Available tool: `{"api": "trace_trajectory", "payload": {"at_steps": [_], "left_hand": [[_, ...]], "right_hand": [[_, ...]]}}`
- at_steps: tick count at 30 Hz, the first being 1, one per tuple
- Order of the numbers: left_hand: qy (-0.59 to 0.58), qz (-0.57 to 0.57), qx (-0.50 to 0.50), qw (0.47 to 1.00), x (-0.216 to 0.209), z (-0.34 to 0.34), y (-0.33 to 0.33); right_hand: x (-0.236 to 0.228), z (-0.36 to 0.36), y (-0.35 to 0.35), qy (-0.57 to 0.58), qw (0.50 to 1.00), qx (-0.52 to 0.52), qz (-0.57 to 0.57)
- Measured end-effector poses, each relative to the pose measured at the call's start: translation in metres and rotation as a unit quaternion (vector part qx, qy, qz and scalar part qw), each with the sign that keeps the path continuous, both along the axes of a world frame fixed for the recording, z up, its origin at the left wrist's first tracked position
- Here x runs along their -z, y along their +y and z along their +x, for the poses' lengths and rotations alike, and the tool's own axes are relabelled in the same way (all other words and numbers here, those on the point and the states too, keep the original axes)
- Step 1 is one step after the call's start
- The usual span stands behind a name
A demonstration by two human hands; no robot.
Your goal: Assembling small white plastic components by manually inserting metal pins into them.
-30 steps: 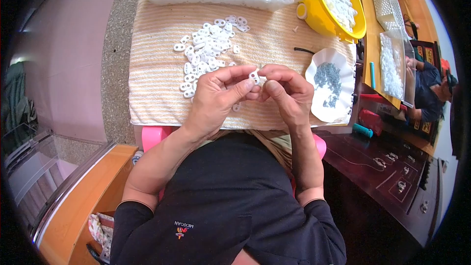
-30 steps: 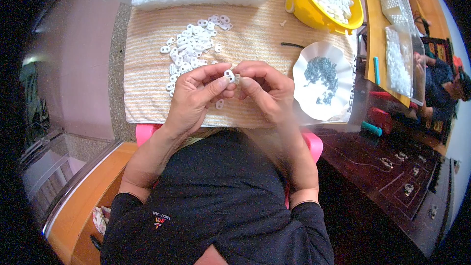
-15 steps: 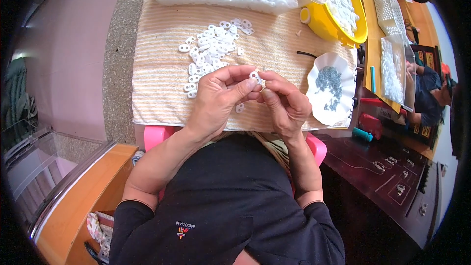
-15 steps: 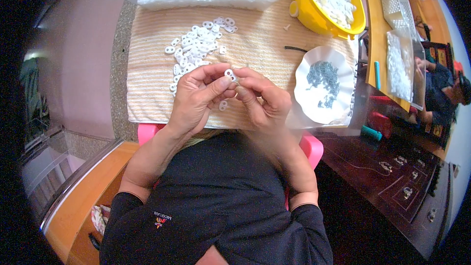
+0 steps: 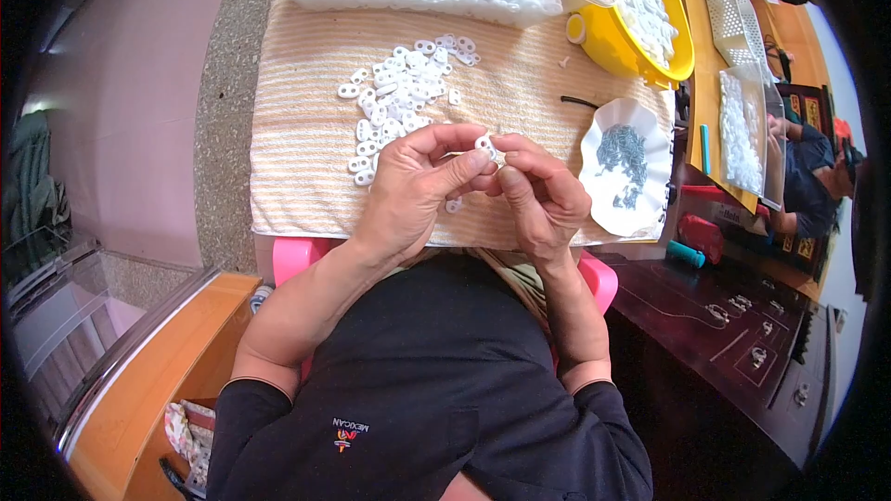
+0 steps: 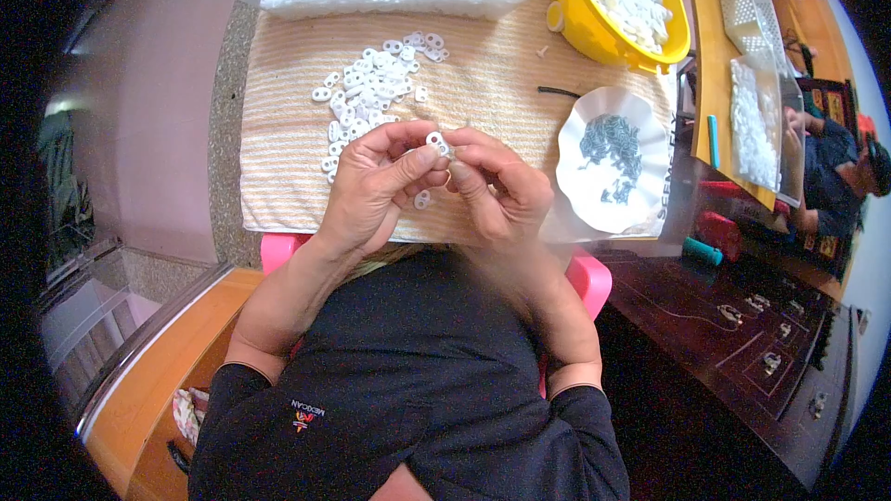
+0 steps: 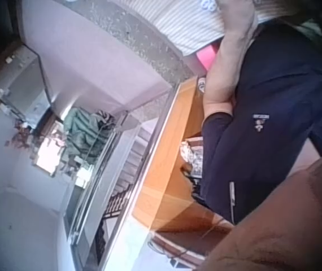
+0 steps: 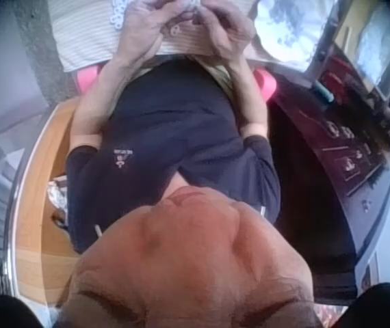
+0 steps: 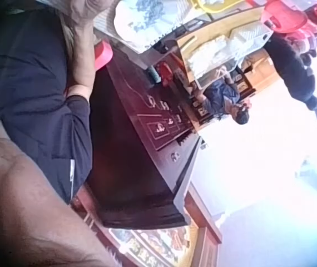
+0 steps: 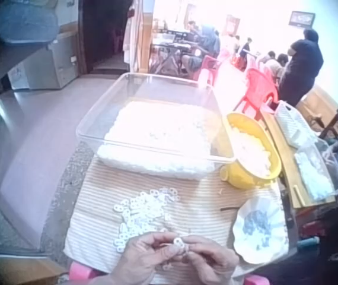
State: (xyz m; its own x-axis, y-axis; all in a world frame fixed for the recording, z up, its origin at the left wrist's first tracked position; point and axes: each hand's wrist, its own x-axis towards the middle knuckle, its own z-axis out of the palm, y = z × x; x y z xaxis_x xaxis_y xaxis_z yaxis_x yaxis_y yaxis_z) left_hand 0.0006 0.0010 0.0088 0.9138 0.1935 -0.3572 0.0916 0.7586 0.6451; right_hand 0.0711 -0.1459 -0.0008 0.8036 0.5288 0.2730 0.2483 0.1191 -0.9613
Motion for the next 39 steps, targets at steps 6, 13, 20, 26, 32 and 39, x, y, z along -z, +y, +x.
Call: {"api": "trace_trajectory", "payload": {"at_steps": [6, 13, 20, 26, 32, 39], "left_hand": [[-0.015, 0.093, -0.029, 0.995, 0.002, 0.0, -0.001], [-0.012, 0.476, -0.061, 0.877, -0.001, 0.004, 0.011], [0.003, 0.698, -0.022, 0.716, -0.003, 0.007, 0.02], [0.02, 0.81, -0.047, 0.584, -0.006, 0.016, 0.018], [0.025, 0.852, -0.039, 0.521, -0.016, 0.038, 0.02], [-0.002, 0.878, 0.018, 0.478, -0.01, 0.05, 0.031]], "right_hand": [[-0.001, -0.002, 0.002, -0.011, 1.0, -0.006, 0.007], [-0.01, 0.0, 0.0, -0.001, 1.0, 0.03, 0.002], [-0.014, 0.009, -0.013, 0.008, 0.999, 0.037, 0.016], [-0.016, 0.017, -0.025, 0.017, 0.999, 0.048, 0.02], [-0.013, 0.017, -0.028, 0.039, 0.998, 0.032, 0.034], [-0.009, 0.018, -0.031, 0.041, 0.998, 0.03, 0.021]]}}
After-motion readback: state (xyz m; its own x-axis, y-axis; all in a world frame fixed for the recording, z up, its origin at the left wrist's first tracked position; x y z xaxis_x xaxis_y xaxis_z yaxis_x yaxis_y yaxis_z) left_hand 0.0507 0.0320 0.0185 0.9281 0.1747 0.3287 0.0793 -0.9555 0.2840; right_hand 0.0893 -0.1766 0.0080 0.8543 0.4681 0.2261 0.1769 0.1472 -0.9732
